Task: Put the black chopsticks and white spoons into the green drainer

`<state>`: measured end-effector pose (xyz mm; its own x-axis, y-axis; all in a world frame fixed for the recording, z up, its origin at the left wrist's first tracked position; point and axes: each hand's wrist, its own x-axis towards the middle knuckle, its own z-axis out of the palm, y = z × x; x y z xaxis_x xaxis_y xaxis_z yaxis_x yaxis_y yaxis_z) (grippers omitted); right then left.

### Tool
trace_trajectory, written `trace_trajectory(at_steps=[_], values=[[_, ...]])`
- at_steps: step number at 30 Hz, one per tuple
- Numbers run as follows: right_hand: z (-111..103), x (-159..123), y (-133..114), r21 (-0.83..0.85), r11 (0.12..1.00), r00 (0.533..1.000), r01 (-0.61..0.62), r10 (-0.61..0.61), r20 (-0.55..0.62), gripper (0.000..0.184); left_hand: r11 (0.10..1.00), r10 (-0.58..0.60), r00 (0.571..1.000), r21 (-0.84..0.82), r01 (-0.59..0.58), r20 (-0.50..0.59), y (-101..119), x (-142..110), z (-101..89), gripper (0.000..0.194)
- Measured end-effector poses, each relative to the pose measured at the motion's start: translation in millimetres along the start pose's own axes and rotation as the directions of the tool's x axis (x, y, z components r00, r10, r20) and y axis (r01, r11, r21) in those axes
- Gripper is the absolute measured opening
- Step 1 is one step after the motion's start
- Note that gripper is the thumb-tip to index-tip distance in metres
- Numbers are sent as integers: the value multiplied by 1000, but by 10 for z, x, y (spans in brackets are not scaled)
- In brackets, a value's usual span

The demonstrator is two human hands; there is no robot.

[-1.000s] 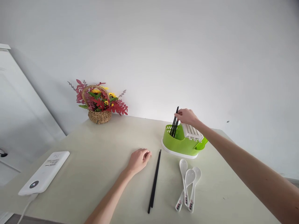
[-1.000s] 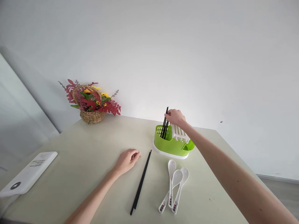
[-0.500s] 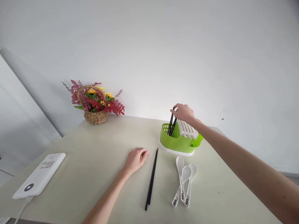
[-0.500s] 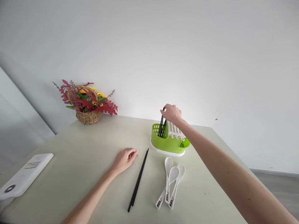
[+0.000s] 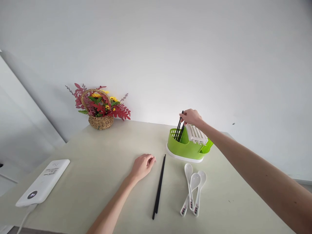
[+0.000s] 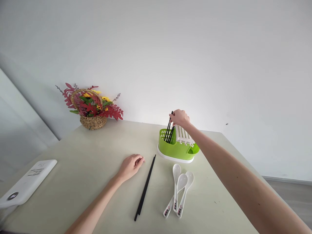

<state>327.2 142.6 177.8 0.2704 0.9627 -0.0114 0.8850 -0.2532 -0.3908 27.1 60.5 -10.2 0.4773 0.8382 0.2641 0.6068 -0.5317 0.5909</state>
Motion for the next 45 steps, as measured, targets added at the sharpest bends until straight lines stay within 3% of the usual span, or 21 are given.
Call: trace_trajectory(at_steps=[7,12,15,18,21,25,29,32,35,41,45], values=[[36,-96,-45,-46,999,996,18,-22,-90,25,1000,-4,1000,-1,4,5,1,-2,-1,33],[-46,-206,-78,-134,989,964,60,-92,-249,45,1000,3,1000,3,-3,5,3,3,-1,33],[-71,-351,-122,-207,967,942,145,-199,-270,41,1000,4,1000,10,-4,3,-1,6,1,32],[-15,-599,-166,-284,914,918,289,-349,-190,34,1000,6,1000,18,-6,6,-8,4,7,32],[121,-912,-178,-353,814,866,460,-500,-25,32,1000,18,1000,22,-18,6,-13,1,14,32],[407,-1271,-125,-371,614,714,697,-646,270,32,999,41,999,36,-40,-9,-15,-1,19,32],[822,-1427,-16,-362,462,586,809,-683,436,38,997,51,999,51,-51,-11,-18,-2,25,34],[1135,-1432,62,-372,380,528,847,-685,503,46,997,58,998,58,-57,-17,-21,-7,27,33],[1339,-1408,98,-372,303,471,877,-691,548,42,997,59,998,57,-58,-23,-21,-12,25,33],[1442,-1400,56,-363,210,390,908,-739,549,23,997,44,999,68,-42,-24,-19,-12,28,35],[1461,-1411,48,-373,212,391,903,-765,512,17,996,43,999,75,-41,-19,-40,-11,40,32]])
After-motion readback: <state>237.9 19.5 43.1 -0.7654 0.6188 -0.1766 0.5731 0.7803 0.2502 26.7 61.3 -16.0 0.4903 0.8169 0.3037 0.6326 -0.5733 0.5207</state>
